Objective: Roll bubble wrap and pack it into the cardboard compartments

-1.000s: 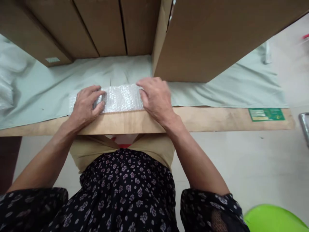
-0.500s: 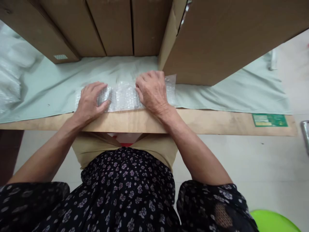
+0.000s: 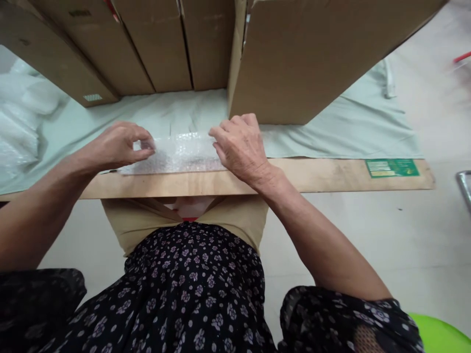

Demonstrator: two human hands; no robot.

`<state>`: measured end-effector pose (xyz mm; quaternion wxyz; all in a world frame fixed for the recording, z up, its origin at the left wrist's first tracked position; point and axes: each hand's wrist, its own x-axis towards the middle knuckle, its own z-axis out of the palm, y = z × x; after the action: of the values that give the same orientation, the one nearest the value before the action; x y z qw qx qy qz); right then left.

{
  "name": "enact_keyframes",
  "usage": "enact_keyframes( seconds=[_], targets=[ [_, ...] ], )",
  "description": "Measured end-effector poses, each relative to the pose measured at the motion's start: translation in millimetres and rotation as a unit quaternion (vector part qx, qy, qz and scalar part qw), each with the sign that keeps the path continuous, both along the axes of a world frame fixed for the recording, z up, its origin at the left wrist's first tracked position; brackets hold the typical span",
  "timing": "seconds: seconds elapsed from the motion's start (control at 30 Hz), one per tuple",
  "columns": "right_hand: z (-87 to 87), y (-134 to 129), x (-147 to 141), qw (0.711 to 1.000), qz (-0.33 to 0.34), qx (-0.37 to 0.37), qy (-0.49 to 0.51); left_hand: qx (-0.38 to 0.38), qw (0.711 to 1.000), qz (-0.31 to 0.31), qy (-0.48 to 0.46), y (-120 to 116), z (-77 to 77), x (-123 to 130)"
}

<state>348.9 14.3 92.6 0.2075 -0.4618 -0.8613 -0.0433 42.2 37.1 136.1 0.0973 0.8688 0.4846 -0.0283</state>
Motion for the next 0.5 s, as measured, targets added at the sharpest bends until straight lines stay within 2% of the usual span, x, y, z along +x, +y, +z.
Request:
enact_keyframes(
  seconds=[0.07,0.17,0.23,0.3,0.37,0.43,0.5],
  targets=[
    [13.6,-5.1,7.5,1.0,-0.002,0.01,-0.007,0.05,0.998,0.015,0.018,-9.7,18.8,-2.4],
    [41.6,-24.0,14.5,0.998,-0.007,0.061,-0.007,0.174,0.984,0.03,0.009,-38.6,49.5,-5.0],
    [51.2,-41.3,16.2,0.995,0.002,0.094,-0.022,0.217,0.976,0.03,0.01,-63.2,55.7,-8.1],
    [47.2,-58.3,18.0,0.994,0.03,0.097,-0.05,0.197,0.98,0.005,0.019,-86.7,45.9,-14.0],
    [34.3,-71.9,22.5,0.993,0.078,0.052,-0.074,0.118,0.992,-0.044,0.017,-104.7,28.1,-22.4],
    [22.7,-81.0,30.8,0.991,0.118,-0.017,-0.064,0.029,0.996,-0.085,-0.01,-115.0,14.5,-30.6],
    [19.8,-84.5,38.9,0.993,0.108,-0.054,-0.017,0.013,0.996,-0.073,-0.054,-116.7,10.9,-34.6]
  ],
)
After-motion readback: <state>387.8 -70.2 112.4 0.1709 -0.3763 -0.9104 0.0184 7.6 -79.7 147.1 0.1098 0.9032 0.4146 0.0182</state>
